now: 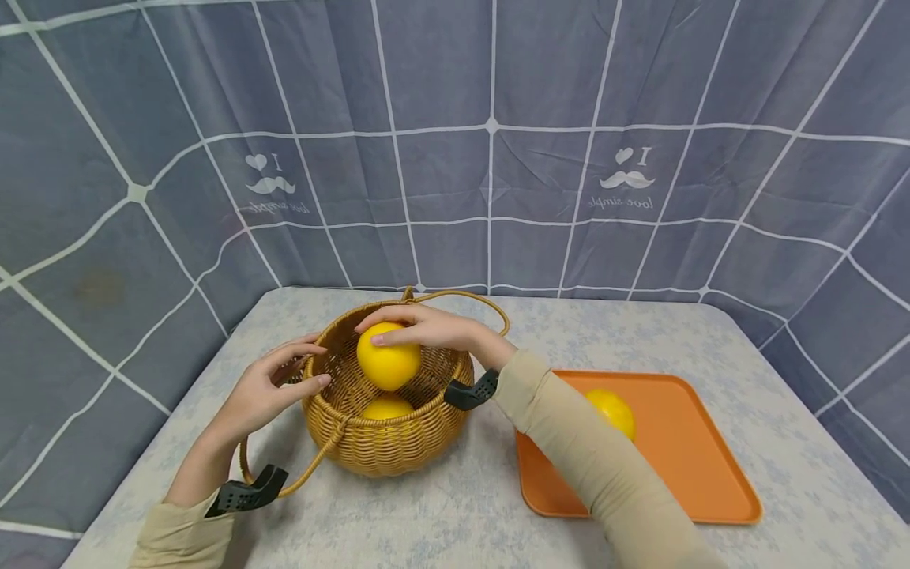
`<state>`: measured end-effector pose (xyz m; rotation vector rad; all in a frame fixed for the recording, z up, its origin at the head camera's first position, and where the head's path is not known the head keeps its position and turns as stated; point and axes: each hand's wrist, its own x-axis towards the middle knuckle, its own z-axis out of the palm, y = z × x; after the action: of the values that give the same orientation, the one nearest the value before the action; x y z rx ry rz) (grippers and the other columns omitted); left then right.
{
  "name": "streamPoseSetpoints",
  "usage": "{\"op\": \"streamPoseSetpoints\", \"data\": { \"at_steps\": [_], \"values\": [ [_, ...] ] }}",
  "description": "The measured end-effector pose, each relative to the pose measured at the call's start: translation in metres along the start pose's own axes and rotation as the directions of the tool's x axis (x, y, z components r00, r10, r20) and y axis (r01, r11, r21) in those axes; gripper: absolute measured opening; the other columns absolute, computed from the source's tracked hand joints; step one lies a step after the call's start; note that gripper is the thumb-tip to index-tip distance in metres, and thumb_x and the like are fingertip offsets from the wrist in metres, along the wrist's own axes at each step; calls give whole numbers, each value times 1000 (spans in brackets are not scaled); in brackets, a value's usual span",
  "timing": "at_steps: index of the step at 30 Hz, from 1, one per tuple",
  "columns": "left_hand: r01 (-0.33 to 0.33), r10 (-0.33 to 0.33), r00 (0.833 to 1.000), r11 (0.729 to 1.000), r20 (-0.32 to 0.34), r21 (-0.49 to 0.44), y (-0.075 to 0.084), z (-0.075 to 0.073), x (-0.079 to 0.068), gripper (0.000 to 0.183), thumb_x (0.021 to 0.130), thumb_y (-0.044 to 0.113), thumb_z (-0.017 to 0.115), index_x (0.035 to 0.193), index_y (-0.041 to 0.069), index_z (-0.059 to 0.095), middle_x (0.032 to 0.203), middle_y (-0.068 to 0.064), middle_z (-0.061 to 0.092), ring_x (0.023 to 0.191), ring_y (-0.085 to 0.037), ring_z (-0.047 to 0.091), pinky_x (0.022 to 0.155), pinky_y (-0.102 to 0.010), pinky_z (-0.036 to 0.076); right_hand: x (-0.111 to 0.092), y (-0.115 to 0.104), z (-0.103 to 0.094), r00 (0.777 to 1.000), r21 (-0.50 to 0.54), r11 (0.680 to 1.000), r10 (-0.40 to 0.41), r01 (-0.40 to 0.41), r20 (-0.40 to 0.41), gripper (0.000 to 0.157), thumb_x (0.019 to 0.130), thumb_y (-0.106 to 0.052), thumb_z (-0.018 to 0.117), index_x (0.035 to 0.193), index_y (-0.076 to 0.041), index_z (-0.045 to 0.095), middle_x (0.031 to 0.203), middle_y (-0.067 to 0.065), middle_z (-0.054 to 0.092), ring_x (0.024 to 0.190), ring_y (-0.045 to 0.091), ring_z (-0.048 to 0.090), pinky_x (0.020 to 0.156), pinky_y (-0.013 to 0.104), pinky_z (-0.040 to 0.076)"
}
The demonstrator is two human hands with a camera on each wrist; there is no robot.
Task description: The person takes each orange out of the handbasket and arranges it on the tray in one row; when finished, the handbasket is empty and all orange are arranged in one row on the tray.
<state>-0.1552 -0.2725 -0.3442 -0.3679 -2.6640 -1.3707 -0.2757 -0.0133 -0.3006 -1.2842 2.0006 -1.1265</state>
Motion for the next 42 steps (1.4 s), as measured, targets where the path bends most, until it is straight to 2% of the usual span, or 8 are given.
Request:
{"op": "streamPoseSetpoints", "data": {
  "at_steps": [3,8,16,22,30,35,38,42],
  "values": [
    [-11,11,1000,1000,-8,-8,-1,0,0,41,89,25,67,124,6,57,145,-7,39,130,-31,37,92,-4,32,-11,-5,-3,999,-10,999,-36,36,-32,36,99,-29,46,134,-19,52,135,-8,48,116,10,46,93,29,43],
    [-17,17,1000,1000,-12,-9,-1,0,0,41,89,25,67,124,5,57,145,-7,39,130,-31,37,92,-3,32,-31,-13,-10,993,10,999,-43,45,-113,36,102,-30,40,134,-18,52,134,-7,49,116,12,47,93,32,44],
    [-12,12,1000,1000,-10,-13,0,1,0,40,89,26,66,124,8,57,146,-5,38,131,-30,36,93,-3,31,-71,-24,-22,967,149,987,101,-68,-233,39,100,-42,38,135,-25,45,135,-2,41,103,26,55,77,41,53],
    [-21,21,1000,1000,-9,-23,-1,1,-1,39,90,24,66,124,8,57,146,-5,38,131,-30,35,93,-3,31,-103,-23,-33,945,91,995,66,-39,-320,38,102,-34,36,136,-17,39,133,6,41,106,26,52,86,41,47],
    [-33,32,999,999,-19,-28,-1,1,-2,40,89,22,67,124,5,57,145,-7,39,130,-31,37,94,-4,31,-146,-18,-44,900,59,997,69,-48,-431,37,102,-32,37,136,-16,41,133,6,40,104,30,50,85,43,44],
    [-39,38,999,999,-32,-17,-2,1,-1,39,88,22,68,122,5,58,144,-7,40,128,-30,39,94,-5,32,-171,-13,-47,863,41,997,78,-67,-499,37,102,-31,38,135,-13,42,134,6,41,104,31,51,85,43,44],
    [-40,40,999,999,-33,-18,-1,2,-1,39,88,22,68,122,5,58,143,-7,41,127,-30,39,94,-5,32,-186,-11,-48,842,46,996,92,-80,-532,38,103,-30,38,136,-11,43,135,7,41,105,30,51,85,40,44],
    [-37,36,999,999,-31,-16,-1,2,-1,39,88,22,68,122,7,59,144,-7,41,127,-30,40,93,-4,33,-207,-6,-50,813,48,992,120,-113,-570,39,103,-32,37,136,-15,44,133,7,41,102,26,53,82,33,46]
  ]
}}
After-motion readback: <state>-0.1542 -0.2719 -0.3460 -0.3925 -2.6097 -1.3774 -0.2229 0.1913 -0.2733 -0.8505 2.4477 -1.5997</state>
